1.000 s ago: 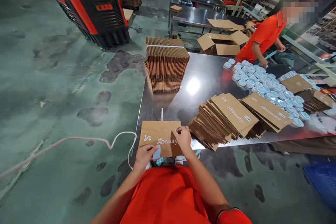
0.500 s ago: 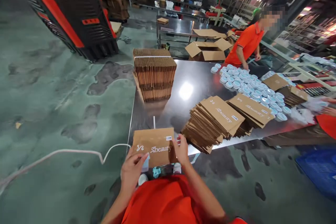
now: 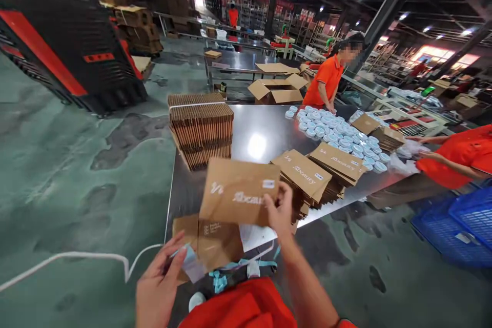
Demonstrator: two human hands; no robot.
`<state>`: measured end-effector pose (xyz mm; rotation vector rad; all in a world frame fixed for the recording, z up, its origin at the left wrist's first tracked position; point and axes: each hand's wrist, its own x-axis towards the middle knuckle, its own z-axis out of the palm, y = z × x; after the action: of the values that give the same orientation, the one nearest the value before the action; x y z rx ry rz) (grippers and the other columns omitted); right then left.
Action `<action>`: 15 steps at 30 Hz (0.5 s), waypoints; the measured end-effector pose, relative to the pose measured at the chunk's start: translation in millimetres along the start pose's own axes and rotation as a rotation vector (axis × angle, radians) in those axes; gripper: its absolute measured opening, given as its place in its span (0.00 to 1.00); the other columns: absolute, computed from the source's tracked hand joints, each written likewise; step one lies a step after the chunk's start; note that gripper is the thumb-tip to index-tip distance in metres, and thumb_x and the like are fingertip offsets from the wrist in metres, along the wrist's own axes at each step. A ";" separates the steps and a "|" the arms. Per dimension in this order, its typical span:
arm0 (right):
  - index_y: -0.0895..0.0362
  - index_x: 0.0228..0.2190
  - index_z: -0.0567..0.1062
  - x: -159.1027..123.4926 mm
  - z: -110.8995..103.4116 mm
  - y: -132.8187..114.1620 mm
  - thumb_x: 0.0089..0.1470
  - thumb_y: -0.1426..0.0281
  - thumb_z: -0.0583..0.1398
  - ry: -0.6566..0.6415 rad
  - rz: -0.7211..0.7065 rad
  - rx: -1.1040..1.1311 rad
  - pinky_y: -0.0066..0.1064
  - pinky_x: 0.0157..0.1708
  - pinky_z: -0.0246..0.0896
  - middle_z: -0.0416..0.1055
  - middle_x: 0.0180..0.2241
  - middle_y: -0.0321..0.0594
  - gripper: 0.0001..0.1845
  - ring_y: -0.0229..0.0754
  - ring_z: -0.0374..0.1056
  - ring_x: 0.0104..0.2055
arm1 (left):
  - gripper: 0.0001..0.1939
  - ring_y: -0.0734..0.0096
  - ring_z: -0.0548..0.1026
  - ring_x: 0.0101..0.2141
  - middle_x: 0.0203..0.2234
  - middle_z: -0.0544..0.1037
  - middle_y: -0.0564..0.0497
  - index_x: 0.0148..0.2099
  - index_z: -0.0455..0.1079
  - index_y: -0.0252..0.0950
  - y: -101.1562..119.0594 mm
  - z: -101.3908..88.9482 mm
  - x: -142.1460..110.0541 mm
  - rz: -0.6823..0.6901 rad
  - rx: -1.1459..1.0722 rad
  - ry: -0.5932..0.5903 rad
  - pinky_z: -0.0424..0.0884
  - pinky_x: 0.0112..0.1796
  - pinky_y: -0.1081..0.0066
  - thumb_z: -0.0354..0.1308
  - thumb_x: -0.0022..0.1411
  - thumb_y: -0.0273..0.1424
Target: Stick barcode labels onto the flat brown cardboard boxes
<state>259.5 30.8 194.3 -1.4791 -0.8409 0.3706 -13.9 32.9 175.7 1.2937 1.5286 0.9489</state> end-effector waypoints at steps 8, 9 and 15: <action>0.60 0.44 0.66 108.9 -107.2 1.0 0.38 0.69 0.62 0.472 0.222 -0.673 0.48 0.48 0.56 0.65 0.46 0.57 0.28 0.58 0.61 0.49 | 0.27 0.57 0.80 0.30 0.24 0.81 0.50 0.35 0.69 0.39 -5.0 26.8 -13.1 -0.244 -0.260 -0.127 0.78 0.32 0.65 0.65 0.37 0.52; 0.60 0.44 0.67 103.6 -108.6 5.1 0.38 0.69 0.63 0.489 0.212 -0.754 0.50 0.49 0.54 0.63 0.48 0.58 0.28 0.61 0.58 0.51 | 0.27 0.57 0.80 0.30 0.24 0.81 0.50 0.35 0.69 0.39 -7.9 29.5 -13.6 -0.249 -0.264 -0.149 0.78 0.32 0.65 0.65 0.37 0.52; 0.60 0.46 0.66 23.8 -116.9 44.8 0.53 0.63 0.55 0.749 -0.124 -0.671 0.43 0.46 0.58 0.64 0.44 0.52 0.19 0.51 0.60 0.48 | 0.31 0.55 0.81 0.31 0.24 0.81 0.50 0.32 0.71 0.38 -1.7 38.7 -18.6 -0.310 -0.260 -0.230 0.78 0.33 0.65 0.68 0.29 0.54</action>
<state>368.0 -32.0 171.3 -1.9653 -0.4431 -0.5996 23.4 14.5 165.0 0.9151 1.3285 0.7422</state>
